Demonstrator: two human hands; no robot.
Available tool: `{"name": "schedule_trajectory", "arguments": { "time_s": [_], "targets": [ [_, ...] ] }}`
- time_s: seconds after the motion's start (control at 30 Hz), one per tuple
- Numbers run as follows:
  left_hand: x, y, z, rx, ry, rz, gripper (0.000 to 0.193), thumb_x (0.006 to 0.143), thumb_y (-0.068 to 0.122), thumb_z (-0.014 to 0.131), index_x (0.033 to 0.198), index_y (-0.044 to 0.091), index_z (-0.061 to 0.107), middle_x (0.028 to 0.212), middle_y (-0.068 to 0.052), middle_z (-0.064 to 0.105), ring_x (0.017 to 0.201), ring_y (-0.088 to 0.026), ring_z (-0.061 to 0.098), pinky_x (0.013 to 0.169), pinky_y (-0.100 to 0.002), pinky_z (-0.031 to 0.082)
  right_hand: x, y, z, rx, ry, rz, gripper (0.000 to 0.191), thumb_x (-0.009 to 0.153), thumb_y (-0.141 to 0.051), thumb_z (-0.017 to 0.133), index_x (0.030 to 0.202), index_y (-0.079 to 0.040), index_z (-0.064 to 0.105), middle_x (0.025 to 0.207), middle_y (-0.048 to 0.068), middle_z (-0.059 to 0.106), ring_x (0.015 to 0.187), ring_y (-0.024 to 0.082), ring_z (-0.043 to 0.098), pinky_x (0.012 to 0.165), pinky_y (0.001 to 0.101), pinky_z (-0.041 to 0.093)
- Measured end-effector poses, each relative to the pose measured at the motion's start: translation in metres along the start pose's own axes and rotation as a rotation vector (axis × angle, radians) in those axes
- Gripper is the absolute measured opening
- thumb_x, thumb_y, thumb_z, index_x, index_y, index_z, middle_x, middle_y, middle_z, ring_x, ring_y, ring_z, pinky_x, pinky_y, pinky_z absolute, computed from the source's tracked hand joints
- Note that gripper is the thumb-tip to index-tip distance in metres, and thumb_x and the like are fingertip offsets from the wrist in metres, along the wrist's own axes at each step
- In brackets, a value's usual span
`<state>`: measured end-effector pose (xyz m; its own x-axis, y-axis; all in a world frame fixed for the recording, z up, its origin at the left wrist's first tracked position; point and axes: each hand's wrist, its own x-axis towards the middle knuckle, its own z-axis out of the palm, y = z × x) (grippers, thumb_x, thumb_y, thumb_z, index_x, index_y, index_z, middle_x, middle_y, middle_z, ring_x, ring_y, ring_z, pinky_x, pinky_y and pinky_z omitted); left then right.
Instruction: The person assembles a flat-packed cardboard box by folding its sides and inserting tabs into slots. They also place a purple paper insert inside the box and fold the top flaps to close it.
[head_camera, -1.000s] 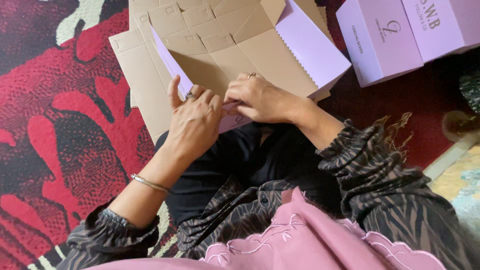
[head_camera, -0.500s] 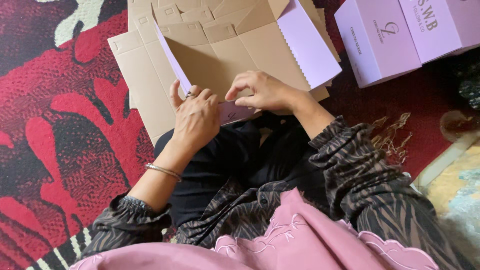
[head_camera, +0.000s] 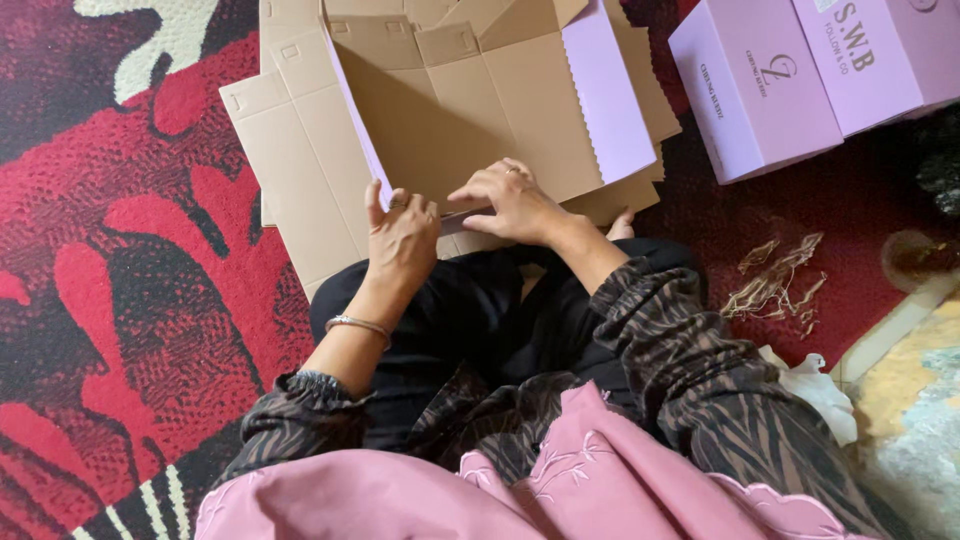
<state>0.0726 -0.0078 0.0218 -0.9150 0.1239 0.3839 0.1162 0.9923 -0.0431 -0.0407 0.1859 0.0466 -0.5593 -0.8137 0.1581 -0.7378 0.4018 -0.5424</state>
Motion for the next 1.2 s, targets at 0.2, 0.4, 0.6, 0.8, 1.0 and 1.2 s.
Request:
{"name": "schedule_trajectory", "arguments": {
  "time_s": [0.2, 0.4, 0.6, 0.8, 1.0, 1.2],
  "targets": [
    [-0.012, -0.028, 0.033, -0.109, -0.258, -0.145, 0.015, 0.085, 0.005, 0.059, 0.086, 0.012, 0.072, 0.09, -0.007, 0.068, 0.105, -0.029, 0.066, 0.122, -0.059, 0.014, -0.027, 0.048, -0.013, -0.128, -0.037, 0.276, 0.038, 0.077, -0.025, 0.079, 0.114, -0.021, 0.077, 0.12, 0.005, 0.067, 0.118, 0.034, 0.055, 0.103, 0.0474, 0.044],
    [-0.011, 0.007, 0.041, -0.056, -0.23, -0.108, 0.017, 0.082, 0.009, 0.059, 0.092, 0.012, 0.073, 0.087, -0.009, 0.071, 0.1, -0.031, 0.067, 0.117, -0.065, 0.014, -0.059, 0.074, 0.033, -0.423, -0.062, 0.103, 0.034, 0.068, -0.013, 0.075, 0.102, -0.021, 0.078, 0.102, -0.002, 0.071, 0.109, 0.024, 0.062, 0.099, 0.0467, 0.043],
    [0.005, 0.024, 0.056, -0.35, -0.072, -0.112, 0.011, 0.093, 0.01, 0.057, 0.093, 0.014, 0.068, 0.092, -0.008, 0.07, 0.098, -0.031, 0.066, 0.111, -0.052, 0.033, -0.06, 0.083, 0.05, -0.579, 0.105, -0.025, 0.014, 0.088, -0.009, 0.066, 0.087, -0.021, 0.074, 0.085, -0.003, 0.07, 0.096, 0.018, 0.067, 0.103, 0.04, 0.044],
    [0.033, 0.003, 0.009, -0.369, 0.036, -0.087, 0.011, 0.097, 0.011, 0.057, 0.089, 0.013, 0.065, 0.087, -0.005, 0.067, 0.095, -0.029, 0.065, 0.112, -0.056, 0.028, -0.044, 0.044, 0.005, -0.692, 0.291, -0.129, 0.016, 0.092, -0.013, 0.065, 0.09, -0.025, 0.076, 0.087, -0.008, 0.07, 0.098, 0.014, 0.065, 0.11, 0.0475, 0.037],
    [0.075, -0.017, -0.07, -0.266, 0.073, 0.171, 0.018, 0.097, 0.004, 0.054, 0.087, 0.015, 0.065, 0.085, -0.001, 0.066, 0.105, -0.025, 0.068, 0.125, -0.057, 0.009, -0.017, -0.001, -0.064, -0.766, 0.314, -0.307, 0.022, 0.102, -0.015, 0.071, 0.086, -0.028, 0.076, 0.087, -0.015, 0.07, 0.108, 0.011, 0.064, 0.119, 0.0523, 0.025],
    [0.11, -0.031, -0.127, -0.289, 0.077, 0.246, 0.027, 0.105, 0.009, 0.058, 0.079, 0.013, 0.066, 0.084, -0.001, 0.069, 0.098, -0.025, 0.072, 0.127, -0.059, 0.001, 0.003, -0.034, -0.124, -0.75, 0.323, -0.37, 0.013, 0.098, -0.023, 0.078, 0.086, -0.022, 0.074, 0.085, -0.012, 0.068, 0.102, 0.011, 0.065, 0.119, 0.05, 0.024]
  ]
}}
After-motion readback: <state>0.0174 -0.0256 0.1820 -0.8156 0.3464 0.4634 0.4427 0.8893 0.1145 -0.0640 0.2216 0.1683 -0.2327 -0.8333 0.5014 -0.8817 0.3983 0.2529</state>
